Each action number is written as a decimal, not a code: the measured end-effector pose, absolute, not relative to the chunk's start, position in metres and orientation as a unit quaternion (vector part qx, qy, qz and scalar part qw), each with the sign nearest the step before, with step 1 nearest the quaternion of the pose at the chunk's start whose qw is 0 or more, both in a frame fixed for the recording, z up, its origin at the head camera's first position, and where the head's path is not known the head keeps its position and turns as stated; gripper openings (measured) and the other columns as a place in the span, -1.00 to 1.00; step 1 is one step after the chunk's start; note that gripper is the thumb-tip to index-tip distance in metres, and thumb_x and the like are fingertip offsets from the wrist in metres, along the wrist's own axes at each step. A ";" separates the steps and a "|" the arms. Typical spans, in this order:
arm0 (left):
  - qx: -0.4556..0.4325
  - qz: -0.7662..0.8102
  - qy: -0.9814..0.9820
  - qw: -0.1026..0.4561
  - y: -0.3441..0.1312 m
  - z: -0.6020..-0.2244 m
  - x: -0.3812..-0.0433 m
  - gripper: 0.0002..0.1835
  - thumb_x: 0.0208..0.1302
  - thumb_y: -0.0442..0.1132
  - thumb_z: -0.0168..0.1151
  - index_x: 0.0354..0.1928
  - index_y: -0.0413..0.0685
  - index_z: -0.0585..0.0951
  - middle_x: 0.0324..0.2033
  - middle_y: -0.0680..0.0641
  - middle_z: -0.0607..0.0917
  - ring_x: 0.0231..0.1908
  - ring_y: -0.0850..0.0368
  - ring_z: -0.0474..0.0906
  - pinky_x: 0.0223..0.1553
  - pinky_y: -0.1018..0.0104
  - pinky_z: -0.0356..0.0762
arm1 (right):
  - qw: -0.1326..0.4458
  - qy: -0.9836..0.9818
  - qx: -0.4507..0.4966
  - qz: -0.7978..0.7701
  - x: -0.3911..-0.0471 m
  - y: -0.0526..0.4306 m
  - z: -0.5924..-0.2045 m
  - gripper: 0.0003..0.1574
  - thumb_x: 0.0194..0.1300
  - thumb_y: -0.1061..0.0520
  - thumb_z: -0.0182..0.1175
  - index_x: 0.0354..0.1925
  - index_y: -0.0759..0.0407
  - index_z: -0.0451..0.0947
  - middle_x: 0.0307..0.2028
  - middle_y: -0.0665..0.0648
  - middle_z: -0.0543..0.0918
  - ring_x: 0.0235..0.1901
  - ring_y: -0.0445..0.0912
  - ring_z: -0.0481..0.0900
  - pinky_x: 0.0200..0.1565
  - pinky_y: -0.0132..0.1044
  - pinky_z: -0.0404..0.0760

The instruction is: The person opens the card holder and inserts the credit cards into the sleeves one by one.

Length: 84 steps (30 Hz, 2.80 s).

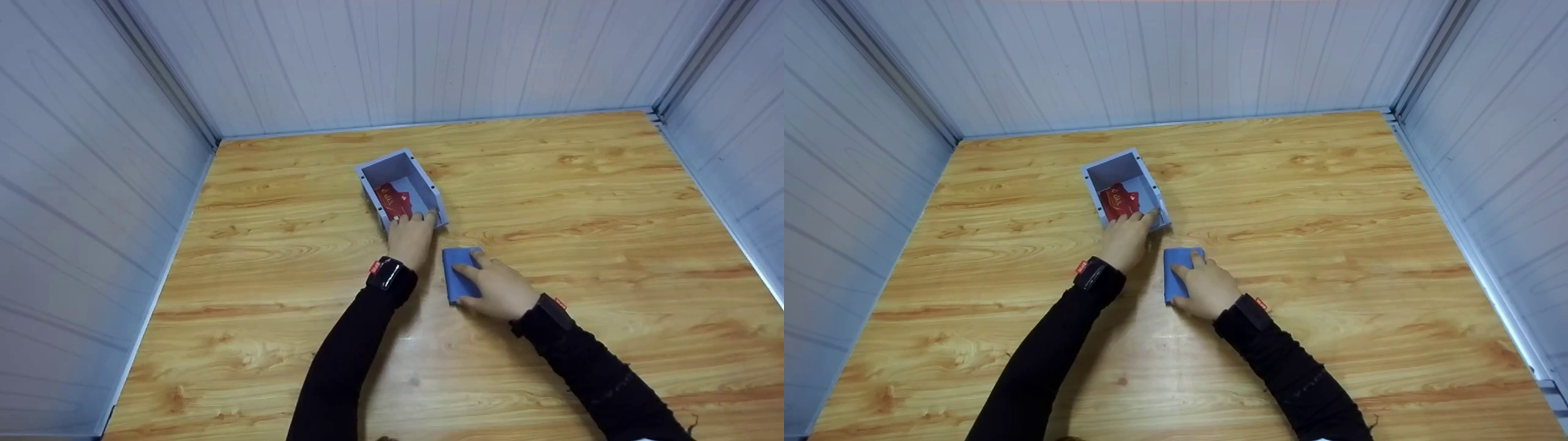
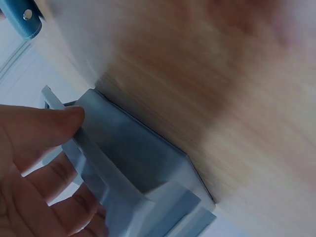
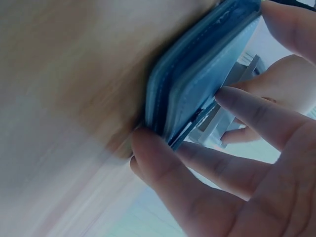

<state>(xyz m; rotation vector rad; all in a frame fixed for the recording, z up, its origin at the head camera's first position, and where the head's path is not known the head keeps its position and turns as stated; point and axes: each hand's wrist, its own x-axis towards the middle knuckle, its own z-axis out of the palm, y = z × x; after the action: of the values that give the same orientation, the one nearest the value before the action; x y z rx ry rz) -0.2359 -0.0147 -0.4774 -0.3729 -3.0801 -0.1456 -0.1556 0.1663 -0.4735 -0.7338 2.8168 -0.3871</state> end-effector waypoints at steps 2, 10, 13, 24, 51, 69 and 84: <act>-0.127 -0.044 -0.991 0.014 -0.013 -0.477 -0.236 -0.50 0.40 -0.30 0.00 0.36 0.15 0.40 0.12 -0.11 0.64 0.04 -0.14 0.58 0.14 -0.05 0.51 | 0.103 0.953 -0.253 -0.132 -0.154 0.165 -0.473 -0.13 0.22 -0.21 0.28 0.39 0.08 0.35 0.38 0.55 0.20 0.28 0.40 0.35 0.27 0.19 0.40; -0.144 -0.037 -0.988 0.035 -0.005 -0.475 -0.235 -0.55 0.41 -0.29 -0.01 0.31 0.13 0.45 0.06 -0.09 0.69 0.00 -0.14 0.62 0.15 -0.07 0.52 | 0.082 0.950 -0.271 -0.132 -0.149 0.159 -0.474 -0.17 0.18 -0.20 0.32 0.33 0.09 0.43 0.35 0.54 0.27 0.20 0.40 0.44 0.18 0.18 0.49; -0.148 -0.037 -0.988 0.035 -0.002 -0.475 -0.235 -0.55 0.41 -0.28 -0.03 0.31 0.12 0.44 0.05 -0.09 0.69 -0.02 -0.13 0.62 0.11 -0.05 0.54 | 0.077 0.950 -0.274 -0.130 -0.148 0.158 -0.475 -0.18 0.17 -0.21 0.32 0.32 0.08 0.44 0.34 0.54 0.29 0.18 0.39 0.47 0.16 0.18 0.51; -0.151 -0.021 -0.988 0.000 0.016 -0.470 -0.238 -0.50 0.42 -0.26 -0.01 0.39 0.11 0.38 0.11 -0.06 0.65 0.05 -0.09 0.60 0.09 0.02 0.55 | 0.076 0.949 -0.278 -0.126 -0.144 0.154 -0.475 -0.17 0.17 -0.23 0.32 0.31 0.10 0.45 0.33 0.54 0.30 0.20 0.39 0.44 0.17 0.19 0.50; -0.162 -0.016 -0.987 0.018 0.033 -0.471 -0.239 -0.56 0.48 -0.20 -0.12 0.35 0.03 0.42 0.08 -0.07 0.67 0.00 -0.06 0.63 0.02 0.07 0.60 | 0.045 0.942 -0.300 -0.140 -0.142 0.150 -0.478 -0.22 0.16 -0.20 0.33 0.22 0.19 0.51 0.31 0.56 0.32 0.21 0.40 0.43 0.17 0.18 0.50; -0.273 -0.076 -0.938 0.201 -0.004 -0.453 -0.212 -0.50 0.21 -0.14 0.33 0.19 -0.05 0.54 0.02 -0.09 0.65 -0.04 -0.01 0.61 -0.01 0.21 0.61 | 0.013 0.949 -0.267 -0.166 -0.155 0.165 -0.463 -0.29 0.17 -0.16 0.34 0.20 0.16 0.53 0.14 0.32 0.58 0.04 0.20 0.61 -0.04 0.13 0.63; -0.274 -0.080 -0.955 -0.079 -0.034 -0.466 -0.160 -0.07 0.12 0.22 0.33 0.38 -0.25 0.33 0.35 -0.25 0.38 0.32 -0.21 0.37 0.30 0.03 0.42 | 0.017 0.967 -0.213 -0.139 -0.161 0.158 -0.471 -0.58 0.20 -0.13 0.32 -0.56 0.08 0.42 -0.58 0.00 0.45 -0.59 -0.11 0.39 -0.54 -0.24 0.33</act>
<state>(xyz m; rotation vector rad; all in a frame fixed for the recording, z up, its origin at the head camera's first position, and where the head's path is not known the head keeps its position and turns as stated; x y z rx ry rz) -0.1603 -0.0337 -0.4660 -0.9074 -3.1605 -0.2650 -0.1608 0.1577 -0.4709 -0.6632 3.0056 -0.4335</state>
